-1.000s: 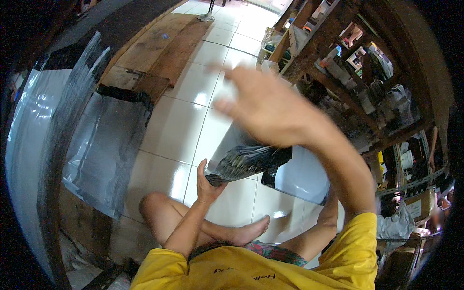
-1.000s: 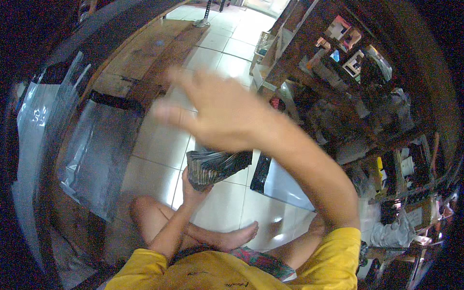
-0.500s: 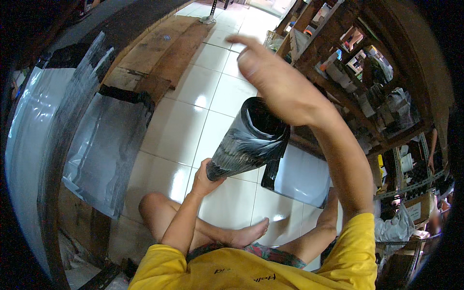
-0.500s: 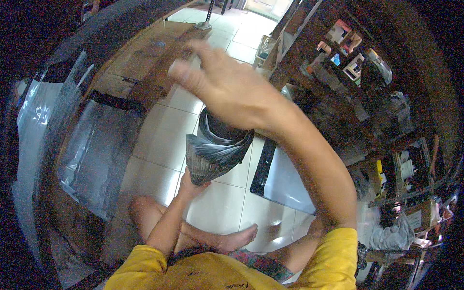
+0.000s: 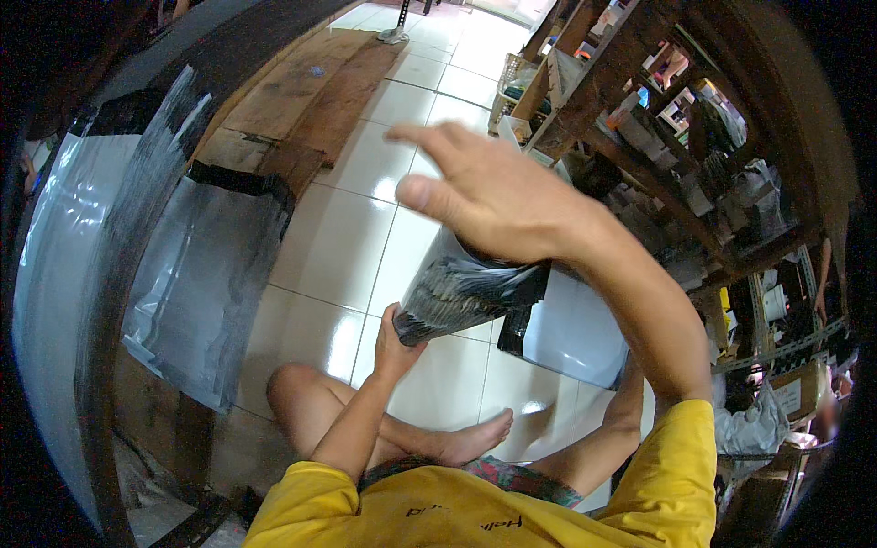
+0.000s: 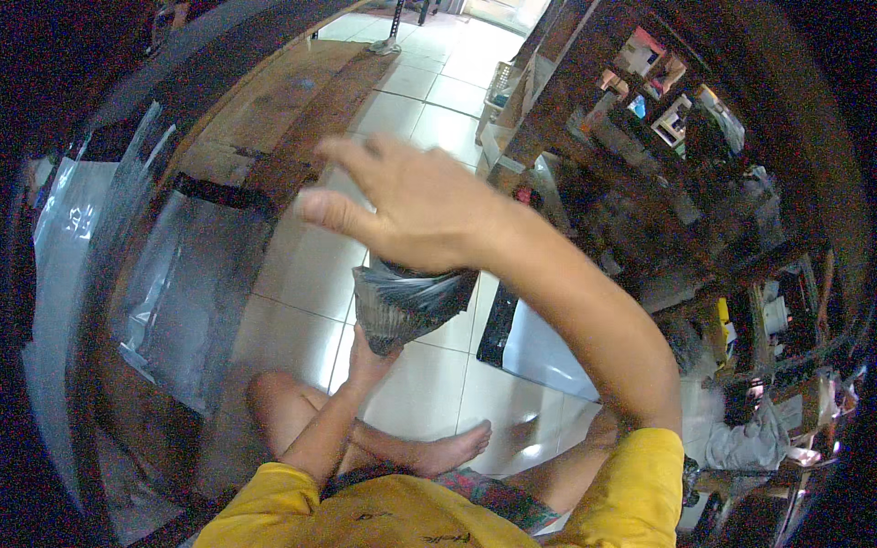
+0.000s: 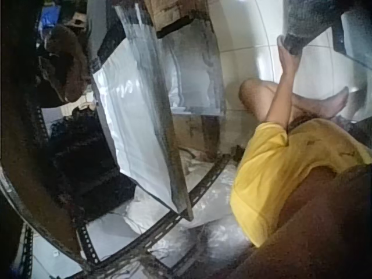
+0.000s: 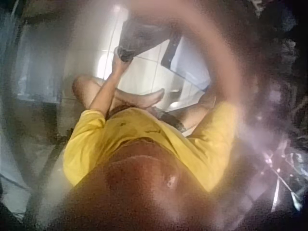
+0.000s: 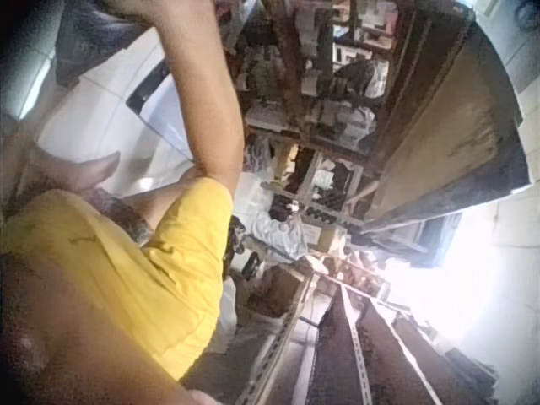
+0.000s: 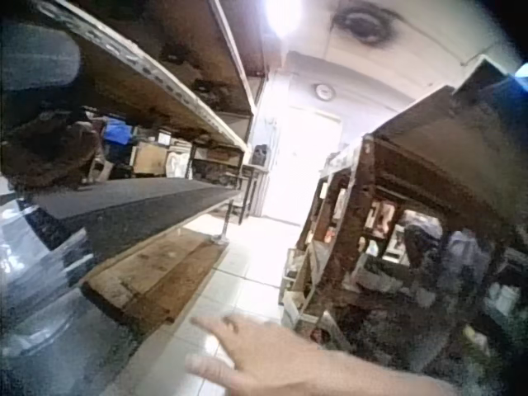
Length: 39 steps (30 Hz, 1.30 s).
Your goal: The person sits on the floor and repeatedly pulls poly mailers from a roll, unfolds them, and folds them flat by hand. The folded mailers are stacked on the floor in front of the person.
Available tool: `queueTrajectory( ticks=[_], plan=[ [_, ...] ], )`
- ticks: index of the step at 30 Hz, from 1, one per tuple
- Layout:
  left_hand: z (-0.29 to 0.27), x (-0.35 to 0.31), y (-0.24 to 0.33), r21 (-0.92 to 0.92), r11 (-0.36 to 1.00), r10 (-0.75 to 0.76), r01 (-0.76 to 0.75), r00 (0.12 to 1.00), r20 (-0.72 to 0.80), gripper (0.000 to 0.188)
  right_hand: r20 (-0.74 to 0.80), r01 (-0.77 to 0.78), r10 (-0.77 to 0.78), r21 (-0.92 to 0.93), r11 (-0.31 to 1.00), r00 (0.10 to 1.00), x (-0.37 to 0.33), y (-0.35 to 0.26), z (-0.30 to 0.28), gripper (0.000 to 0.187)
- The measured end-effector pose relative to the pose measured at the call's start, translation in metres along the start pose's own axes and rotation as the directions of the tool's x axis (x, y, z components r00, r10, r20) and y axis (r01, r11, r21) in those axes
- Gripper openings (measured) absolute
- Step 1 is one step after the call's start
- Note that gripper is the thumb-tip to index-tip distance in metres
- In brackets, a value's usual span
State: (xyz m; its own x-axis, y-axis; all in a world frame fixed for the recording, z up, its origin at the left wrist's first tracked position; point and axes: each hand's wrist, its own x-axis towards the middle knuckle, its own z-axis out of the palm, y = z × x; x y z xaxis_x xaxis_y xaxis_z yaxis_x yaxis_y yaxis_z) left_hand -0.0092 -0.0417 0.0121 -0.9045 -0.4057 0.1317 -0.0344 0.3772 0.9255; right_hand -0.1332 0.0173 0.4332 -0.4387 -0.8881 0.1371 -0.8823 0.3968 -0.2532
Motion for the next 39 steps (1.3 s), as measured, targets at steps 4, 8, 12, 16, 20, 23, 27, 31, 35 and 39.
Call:
queueTrajectory(
  ticks=[4,8,12,16,20,23,27,31,35,39],
  plan=[
    [-0.016,0.014,0.006,-0.009,0.994,-0.109,0.113,0.976,0.188,0.093,-0.049,-0.03,0.034,0.065,0.997,0.998,-0.004,-0.004,-0.012,0.083],
    [-0.015,0.02,-0.006,-0.001,1.0,0.0,0.0,0.985,0.173,0.093,-0.162,-0.005,0.003,-0.008,1.0,0.987,0.0,-0.005,-0.019,0.072],
    [-0.015,0.011,0.003,-0.03,1.0,-0.003,0.008,0.991,0.137,0.095,-0.068,-0.041,0.032,-0.138,0.99,0.997,-0.003,-0.003,-0.012,0.065],
    [-0.017,0.012,0.007,-0.051,0.999,0.006,0.001,0.991,0.137,0.101,0.059,-0.06,0.063,-0.047,0.997,0.996,-0.007,-0.003,0.004,0.072],
    [-0.02,0.007,0.015,-0.088,0.989,0.125,-0.122,0.992,0.026,0.104,-0.188,0.063,-0.073,-0.059,0.996,0.979,-0.008,-0.005,-0.022,0.073],
    [-0.015,0.009,0.006,-0.025,0.979,0.203,-0.202,0.978,0.047,0.104,-0.159,0.113,-0.137,-0.147,0.983,0.978,-0.007,0.0,-0.001,0.069],
    [-0.018,0.009,0.009,-0.051,0.992,0.12,-0.116,0.99,0.079,0.106,-0.108,0.078,-0.087,-0.084,0.993,0.99,-0.005,-0.005,-0.007,0.07],
    [-0.016,0.011,0.006,-0.061,0.986,0.16,-0.155,0.984,0.074,0.106,-0.148,0.037,-0.029,0.052,0.998,0.989,-0.001,0.005,-0.015,0.078],
    [-0.018,0.014,0.004,-0.053,0.98,0.196,-0.193,0.979,0.053,0.106,-0.132,0.02,-0.016,0.027,0.999,0.991,0.004,0.006,-0.014,0.074],
    [-0.012,0.016,0.0,-0.101,0.991,0.106,-0.093,0.986,0.13,0.106,-0.085,0.032,-0.041,-0.102,0.994,0.996,-0.002,0.003,-0.008,0.072]
  ],
)
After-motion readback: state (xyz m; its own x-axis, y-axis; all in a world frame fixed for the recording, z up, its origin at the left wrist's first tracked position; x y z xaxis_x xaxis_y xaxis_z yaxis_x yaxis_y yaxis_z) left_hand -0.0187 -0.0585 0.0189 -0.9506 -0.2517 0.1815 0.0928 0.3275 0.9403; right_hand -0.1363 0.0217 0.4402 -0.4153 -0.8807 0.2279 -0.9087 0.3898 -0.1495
